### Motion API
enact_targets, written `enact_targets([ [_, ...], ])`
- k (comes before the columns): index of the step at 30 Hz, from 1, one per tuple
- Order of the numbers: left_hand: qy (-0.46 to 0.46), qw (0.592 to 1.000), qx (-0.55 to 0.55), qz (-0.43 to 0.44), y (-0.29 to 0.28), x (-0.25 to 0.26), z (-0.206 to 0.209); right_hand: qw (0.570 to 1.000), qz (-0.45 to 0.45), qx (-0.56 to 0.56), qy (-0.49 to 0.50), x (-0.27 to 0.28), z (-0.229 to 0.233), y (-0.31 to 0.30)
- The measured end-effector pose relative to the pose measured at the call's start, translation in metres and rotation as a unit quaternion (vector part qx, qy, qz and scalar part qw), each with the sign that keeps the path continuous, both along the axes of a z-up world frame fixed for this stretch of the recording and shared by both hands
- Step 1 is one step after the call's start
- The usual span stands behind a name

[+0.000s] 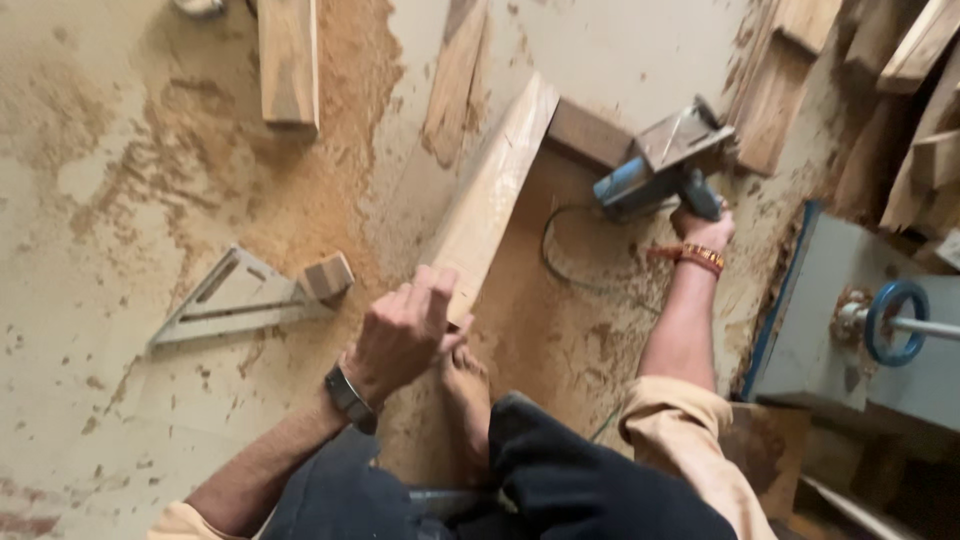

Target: The person uses a small power saw to cut pieces of wood on a workshop floor, aligning the tool with marks and moving it along the planks while holding them by hand.

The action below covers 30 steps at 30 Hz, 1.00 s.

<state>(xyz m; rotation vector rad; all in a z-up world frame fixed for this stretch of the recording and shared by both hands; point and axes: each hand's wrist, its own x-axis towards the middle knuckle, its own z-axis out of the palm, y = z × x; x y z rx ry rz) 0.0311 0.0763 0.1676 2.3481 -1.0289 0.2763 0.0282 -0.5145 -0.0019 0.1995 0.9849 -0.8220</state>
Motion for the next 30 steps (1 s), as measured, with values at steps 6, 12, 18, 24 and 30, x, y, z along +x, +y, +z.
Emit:
enact_targets([
  [6,0.210,0.974,0.054,0.058,0.025,-0.006,-0.056,1.000,0.019,-0.016,0.017,0.012,0.005,-0.004],
  [12,0.390,0.909,-0.110,0.094,0.033,-0.003,-0.084,0.997,0.053,-0.050,0.024,0.008,0.011,0.007],
  [18,0.684,0.641,-0.327,0.119,0.020,-0.013,-0.096,0.999,0.013,-0.030,0.035,0.011,0.019,0.013],
  [24,0.720,0.571,-0.371,0.135,0.017,-0.010,-0.084,1.000,-0.009,-0.015,0.011,0.010,0.019,0.015],
  [30,0.674,0.688,-0.250,0.094,0.012,0.015,-0.027,1.000,0.000,-0.021,-0.007,0.013,0.018,0.015],
])
